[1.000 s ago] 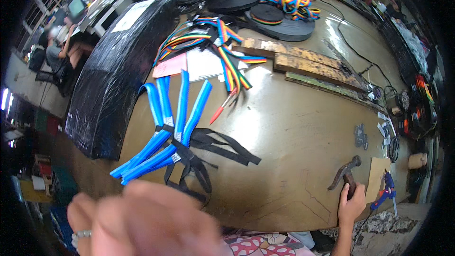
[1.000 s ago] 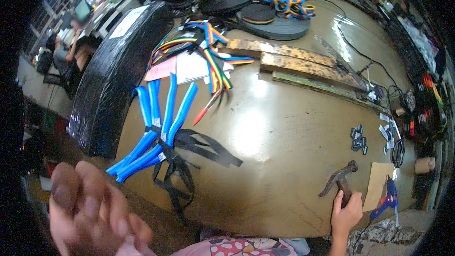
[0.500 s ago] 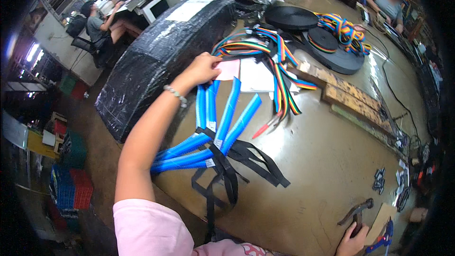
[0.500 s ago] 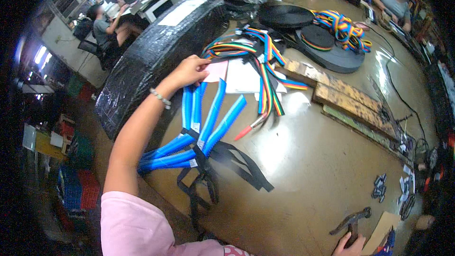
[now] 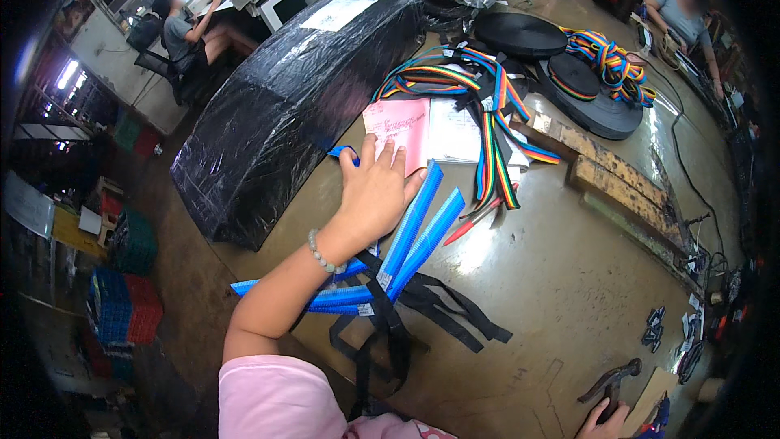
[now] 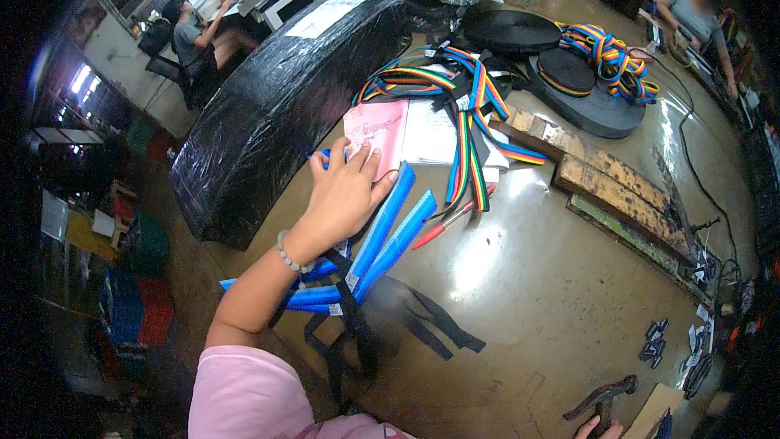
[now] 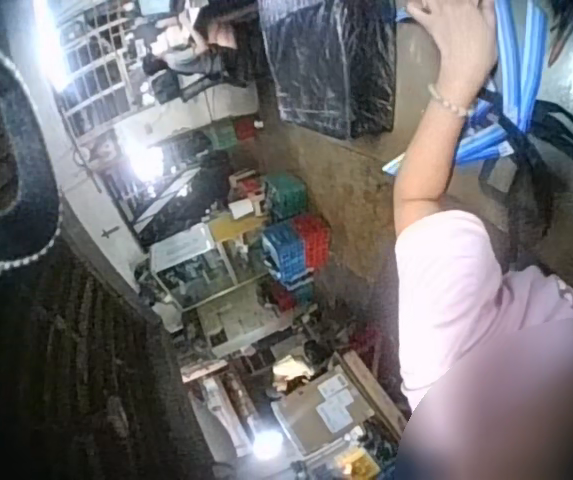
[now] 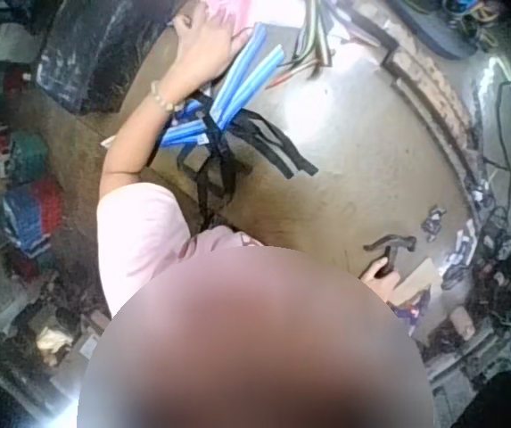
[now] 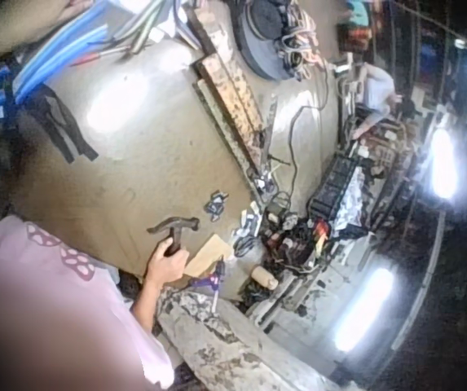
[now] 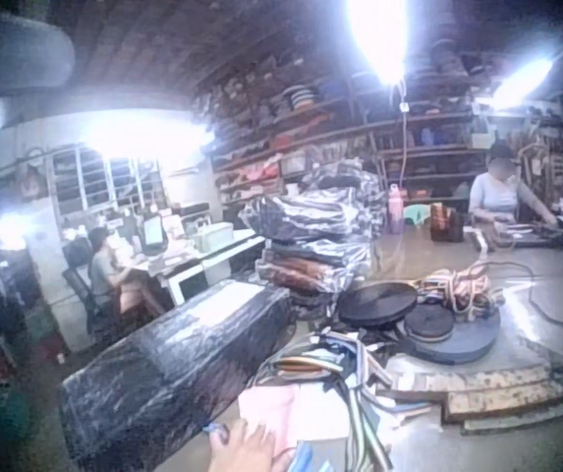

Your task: The person assembles a decorative item by attaching a rainbow-colored strip to a black strap using a hot glue gun. They then cut a blue plastic strip with scissors. The person handles multiple strips and tools on a cluttered workbench.

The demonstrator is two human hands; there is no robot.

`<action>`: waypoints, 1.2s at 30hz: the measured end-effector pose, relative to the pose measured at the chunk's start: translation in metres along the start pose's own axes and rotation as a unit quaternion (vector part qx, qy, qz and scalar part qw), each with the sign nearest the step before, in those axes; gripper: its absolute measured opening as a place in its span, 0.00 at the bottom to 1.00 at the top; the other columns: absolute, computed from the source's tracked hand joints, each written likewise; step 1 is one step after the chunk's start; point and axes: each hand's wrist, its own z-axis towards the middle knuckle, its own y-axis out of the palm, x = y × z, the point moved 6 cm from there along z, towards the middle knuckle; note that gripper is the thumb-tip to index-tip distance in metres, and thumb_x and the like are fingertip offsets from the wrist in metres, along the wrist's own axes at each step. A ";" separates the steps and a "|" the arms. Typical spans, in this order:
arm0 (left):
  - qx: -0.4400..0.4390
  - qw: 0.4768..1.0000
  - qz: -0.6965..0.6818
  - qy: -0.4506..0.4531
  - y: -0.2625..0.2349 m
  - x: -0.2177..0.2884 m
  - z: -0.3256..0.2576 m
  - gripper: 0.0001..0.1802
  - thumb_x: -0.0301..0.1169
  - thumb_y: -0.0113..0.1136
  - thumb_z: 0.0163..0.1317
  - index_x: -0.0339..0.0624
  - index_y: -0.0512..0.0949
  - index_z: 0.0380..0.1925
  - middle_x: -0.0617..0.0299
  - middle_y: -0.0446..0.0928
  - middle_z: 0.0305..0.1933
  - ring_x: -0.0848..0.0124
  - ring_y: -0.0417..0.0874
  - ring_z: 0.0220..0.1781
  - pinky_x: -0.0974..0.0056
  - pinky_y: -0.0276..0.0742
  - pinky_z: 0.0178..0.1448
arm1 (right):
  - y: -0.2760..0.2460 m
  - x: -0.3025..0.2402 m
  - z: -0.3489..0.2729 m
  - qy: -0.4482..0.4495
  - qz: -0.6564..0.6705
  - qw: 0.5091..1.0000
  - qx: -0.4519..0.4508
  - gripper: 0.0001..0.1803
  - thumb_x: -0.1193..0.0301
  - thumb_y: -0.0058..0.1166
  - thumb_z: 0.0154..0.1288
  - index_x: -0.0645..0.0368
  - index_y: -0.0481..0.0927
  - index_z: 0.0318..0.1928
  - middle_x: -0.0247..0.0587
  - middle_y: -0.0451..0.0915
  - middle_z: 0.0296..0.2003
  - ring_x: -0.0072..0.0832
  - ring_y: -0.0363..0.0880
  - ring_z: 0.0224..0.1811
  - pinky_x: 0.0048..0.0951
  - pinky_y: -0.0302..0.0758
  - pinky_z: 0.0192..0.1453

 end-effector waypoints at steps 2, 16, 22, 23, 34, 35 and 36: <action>0.020 1.000 0.013 -0.018 -0.002 -0.001 -0.001 0.27 0.46 0.53 0.65 0.36 0.76 0.55 0.50 0.76 0.59 0.55 0.69 0.64 0.41 0.58 0.63 | -0.001 0.001 0.000 0.007 -0.005 1.000 -0.009 0.23 0.50 0.56 0.65 0.60 0.76 0.31 0.51 0.78 0.25 0.51 0.77 0.26 0.46 0.73 0.30; 0.086 0.988 -0.121 -0.053 -0.010 -0.010 0.020 0.18 0.37 0.63 0.56 0.41 0.81 0.46 0.55 0.81 0.38 0.60 0.80 0.45 0.54 0.65 0.57 | -0.001 0.001 -0.001 -0.002 0.007 1.000 0.001 0.23 0.50 0.58 0.65 0.60 0.77 0.33 0.51 0.78 0.26 0.49 0.77 0.26 0.44 0.74 0.29; 0.114 0.983 -0.134 0.048 -0.007 -0.013 0.026 0.15 0.31 0.61 0.56 0.49 0.79 0.45 0.55 0.79 0.30 0.58 0.84 0.32 0.52 0.79 0.32 | 0.015 0.018 -0.014 0.026 0.083 0.996 -0.003 0.17 0.60 0.51 0.71 0.64 0.73 0.44 0.57 0.77 0.36 0.56 0.76 0.39 0.45 0.72 0.40; 0.112 0.983 -0.105 0.097 -0.007 -0.008 0.030 0.14 0.31 0.61 0.56 0.48 0.79 0.45 0.55 0.79 0.30 0.57 0.84 0.31 0.52 0.79 0.32 | 0.019 0.020 -0.016 0.035 0.076 0.996 -0.014 0.17 0.60 0.51 0.71 0.64 0.73 0.43 0.57 0.77 0.36 0.55 0.76 0.39 0.45 0.72 0.39; 0.352 0.795 -0.486 -0.084 -0.200 -0.013 -0.060 0.15 0.25 0.57 0.66 0.33 0.79 0.52 0.52 0.82 0.48 0.71 0.82 0.49 0.66 0.77 0.56 | -0.045 -0.025 0.007 -0.025 0.339 0.940 -0.008 0.22 0.70 0.60 0.60 0.63 0.74 0.54 0.53 0.69 0.58 0.48 0.66 0.61 0.45 0.61 0.67; 0.360 0.775 -0.506 -0.122 -0.204 0.004 -0.084 0.15 0.25 0.57 0.67 0.32 0.79 0.52 0.52 0.81 0.51 0.70 0.82 0.50 0.65 0.76 0.57 | -0.054 -0.049 0.013 -0.102 0.467 0.877 -0.050 0.25 0.69 0.62 0.57 0.62 0.74 0.56 0.51 0.69 0.59 0.43 0.68 0.61 0.43 0.63 0.67; 0.376 0.748 -0.526 -0.148 -0.204 0.023 -0.106 0.14 0.25 0.56 0.68 0.31 0.78 0.52 0.53 0.80 0.53 0.69 0.81 0.51 0.64 0.76 0.57 | -0.047 -0.080 0.014 -0.086 0.674 0.699 -0.221 0.35 0.64 0.65 0.58 0.62 0.69 0.64 0.50 0.67 0.62 0.39 0.66 0.65 0.40 0.64 0.68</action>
